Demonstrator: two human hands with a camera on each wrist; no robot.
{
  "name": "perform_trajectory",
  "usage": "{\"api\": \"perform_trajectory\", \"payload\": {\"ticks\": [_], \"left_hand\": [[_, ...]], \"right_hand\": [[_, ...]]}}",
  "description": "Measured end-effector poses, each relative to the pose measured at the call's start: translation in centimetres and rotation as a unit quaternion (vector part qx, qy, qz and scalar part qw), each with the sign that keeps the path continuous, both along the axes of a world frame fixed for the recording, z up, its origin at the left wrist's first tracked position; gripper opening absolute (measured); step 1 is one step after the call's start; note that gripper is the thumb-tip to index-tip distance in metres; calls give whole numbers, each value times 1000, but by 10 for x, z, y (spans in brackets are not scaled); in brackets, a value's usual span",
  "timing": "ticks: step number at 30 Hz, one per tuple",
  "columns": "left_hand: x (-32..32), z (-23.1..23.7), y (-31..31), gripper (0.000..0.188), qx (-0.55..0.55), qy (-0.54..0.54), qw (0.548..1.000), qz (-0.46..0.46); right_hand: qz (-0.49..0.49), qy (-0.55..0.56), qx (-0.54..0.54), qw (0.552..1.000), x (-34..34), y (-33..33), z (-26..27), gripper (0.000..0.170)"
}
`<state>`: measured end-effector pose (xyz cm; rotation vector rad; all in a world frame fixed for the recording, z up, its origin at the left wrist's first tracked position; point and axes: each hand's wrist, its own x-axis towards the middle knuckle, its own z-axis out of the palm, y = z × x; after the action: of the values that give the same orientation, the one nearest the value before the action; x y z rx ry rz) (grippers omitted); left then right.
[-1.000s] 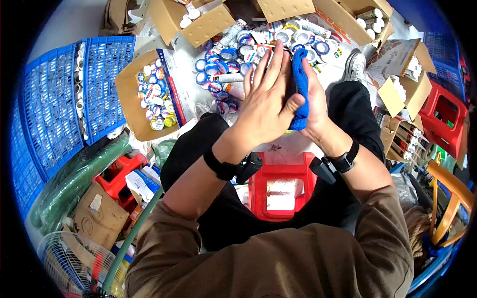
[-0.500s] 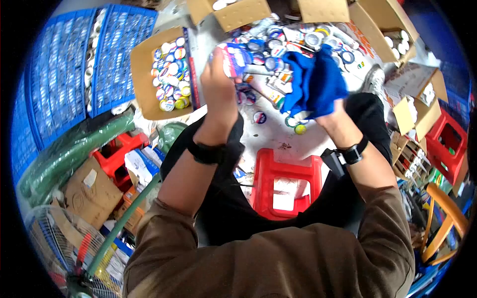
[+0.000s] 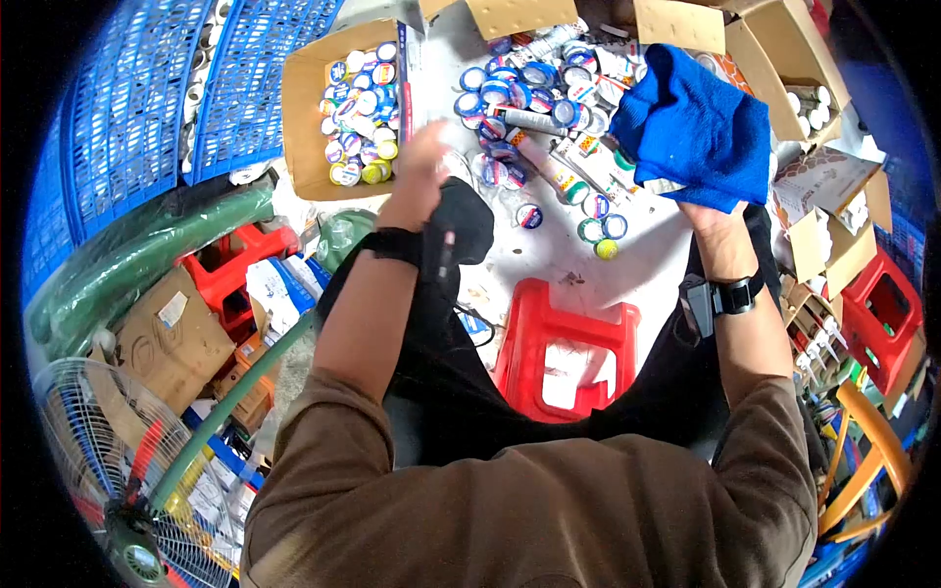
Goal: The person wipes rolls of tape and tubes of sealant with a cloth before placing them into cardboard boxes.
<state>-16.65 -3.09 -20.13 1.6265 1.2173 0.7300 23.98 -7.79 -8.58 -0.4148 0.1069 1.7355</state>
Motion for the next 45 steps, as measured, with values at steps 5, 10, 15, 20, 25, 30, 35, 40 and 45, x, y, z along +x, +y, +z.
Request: {"api": "perform_trajectory", "payload": {"ticks": [5, 10, 15, 20, 25, 30, 35, 40, 45], "left_hand": [[108, -50, -57, 25, -424, 134, 896, 24], [106, -168, -117, 30, -349, 396, 847, -60], [119, -220, -145, 54, -524, 380, 752, 124], [139, -221, -138, 64, -573, 328, 710, 245], [116, -279, -149, 63, -591, 311, 699, 257], [128, -243, -133, 62, -669, 123, 685, 263], [218, -19, -60, 48, -663, -221, 713, 62], [268, 117, -38, 60, -502, -374, 780, 4], [246, 152, -43, 58, -548, -394, 738, -17]], "right_hand": [[-45, -24, -7, 999, 29, -7, 5, 82], [-79, -67, -31, 994, 54, -15, 9, 82], [-90, -101, -63, 989, 72, -18, 4, 82], [-95, -114, -91, 985, 78, -19, -3, 82], [-107, -122, -98, 982, 82, -22, 0, 82], [-132, -146, -112, 974, 80, -15, 1, 82], [-52, -359, -69, 929, 56, -25, -7, 76], [-69, -729, 115, 672, -2, -41, -1, 51], [-46, -745, 121, 654, -7, -39, 28, 41]]}}
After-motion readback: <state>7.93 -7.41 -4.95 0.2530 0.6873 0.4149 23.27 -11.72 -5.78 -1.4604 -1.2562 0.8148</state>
